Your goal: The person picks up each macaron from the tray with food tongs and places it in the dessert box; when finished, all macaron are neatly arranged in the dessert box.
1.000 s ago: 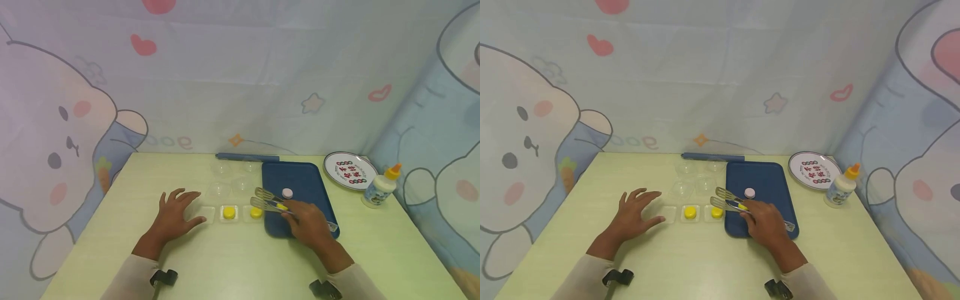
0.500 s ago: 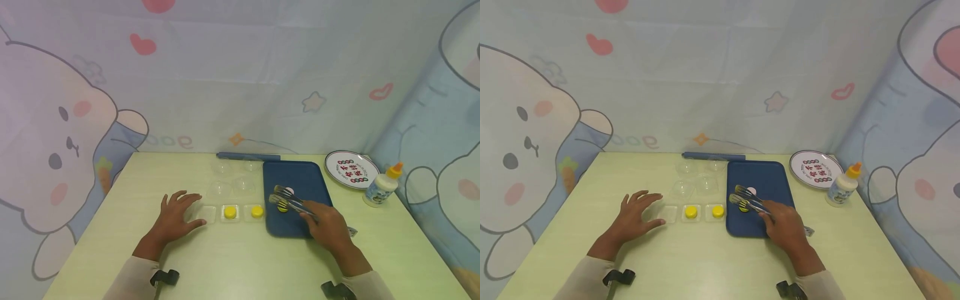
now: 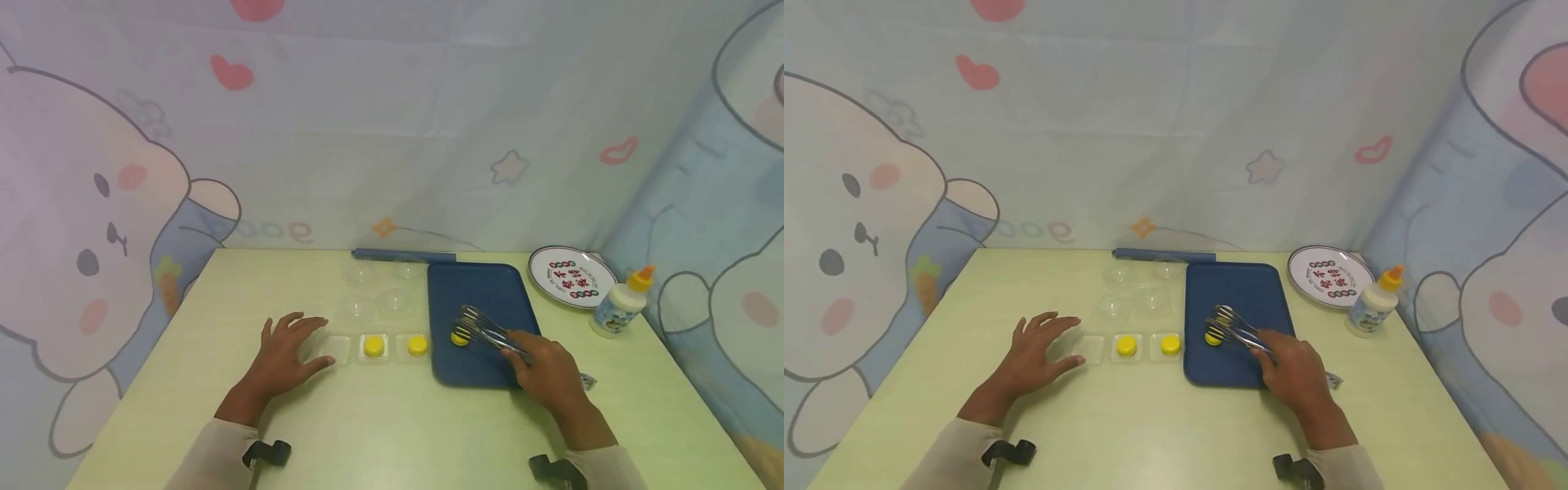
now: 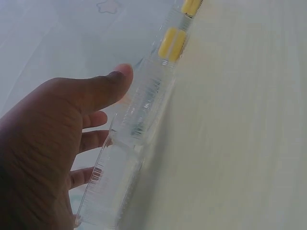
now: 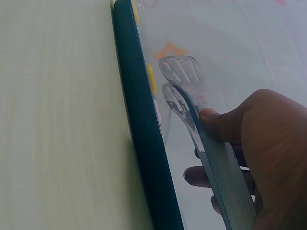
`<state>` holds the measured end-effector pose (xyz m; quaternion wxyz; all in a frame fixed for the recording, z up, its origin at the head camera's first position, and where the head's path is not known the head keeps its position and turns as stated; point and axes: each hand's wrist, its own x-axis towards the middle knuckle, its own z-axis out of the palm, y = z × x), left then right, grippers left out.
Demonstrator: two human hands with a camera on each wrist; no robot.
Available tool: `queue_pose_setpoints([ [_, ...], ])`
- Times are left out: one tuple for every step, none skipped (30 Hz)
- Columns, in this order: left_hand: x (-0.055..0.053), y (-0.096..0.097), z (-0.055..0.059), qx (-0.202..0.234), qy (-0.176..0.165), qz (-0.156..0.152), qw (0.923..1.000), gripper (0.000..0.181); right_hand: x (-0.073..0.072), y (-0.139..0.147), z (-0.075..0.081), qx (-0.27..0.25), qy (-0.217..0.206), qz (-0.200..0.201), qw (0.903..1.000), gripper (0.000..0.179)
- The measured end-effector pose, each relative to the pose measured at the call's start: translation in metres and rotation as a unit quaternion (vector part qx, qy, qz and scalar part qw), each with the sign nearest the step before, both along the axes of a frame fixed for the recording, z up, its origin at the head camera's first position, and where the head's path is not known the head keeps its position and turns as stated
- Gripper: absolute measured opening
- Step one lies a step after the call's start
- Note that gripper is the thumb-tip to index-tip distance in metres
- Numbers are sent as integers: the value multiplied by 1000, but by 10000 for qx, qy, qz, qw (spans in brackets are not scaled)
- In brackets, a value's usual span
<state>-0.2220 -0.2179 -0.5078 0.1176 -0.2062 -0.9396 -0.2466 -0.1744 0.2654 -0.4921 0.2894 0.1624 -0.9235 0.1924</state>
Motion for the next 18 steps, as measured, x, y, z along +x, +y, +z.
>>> queue_pose_setpoints([
  [0,0,0,3,2,-5,10000,68,0,1,0,17,-17,-7,10000,37],
  [-1,0,-1,10,-4,-7,10000,68,-1,1,0,30,-43,-22,10000,37],
  [-1,0,-1,16,-3,-7,10000,68,-1,2,0,45,-68,-31,10000,37],
  [-1,0,-1,26,6,-11,10000,68,-1,2,0,51,-103,-39,9999,37],
  [-1,0,-2,31,16,-11,10000,68,-1,2,-1,56,-133,-43,9999,37],
  [-1,0,-2,33,31,-11,10000,68,-1,3,-1,61,-159,-39,9998,36],
  [-1,0,-3,26,36,-13,10000,68,-1,3,-1,69,-186,-32,9998,36],
  [-1,0,-4,26,44,-17,10000,69,-1,3,-2,79,-211,-19,9997,36],
  [-1,0,-4,11,55,-18,10000,69,-1,4,-2,82,-237,-6,9997,36],
  [-1,0,-4,2,55,-15,10000,69,-1,4,-3,85,-270,1,9996,35],
  [-1,-1,-5,-16,60,-14,10000,69,-2,4,-3,93,-295,13,9995,35],
  [-1,-1,-5,-33,62,-13,10000,69,-2,4,-4,94,-321,25,9994,35],
  [-1,-1,-5,-41,54,-16,10000,70,-2,4,-4,102,-342,30,9994,35],
  [-2,-1,-4,-54,55,-14,10000,70,-3,5,-5,106,-365,33,9993,35],
  [-2,-2,-4,-65,41,-4,10000,71,-3,5,-5,92,-398,39,9992,35],
  [-2,-2,-4,-76,26,0,10000,71,-3,5,-5,87,-430,39,9990,35],
  [-1,-2,-3,-87,10,1,10000,71,-3,5,-5,85,-454,41,9989,35],
  [-1,-2,-3,-91,-13,12,10000,71,-2,5,-5,76,-488,43,9988,35],
])
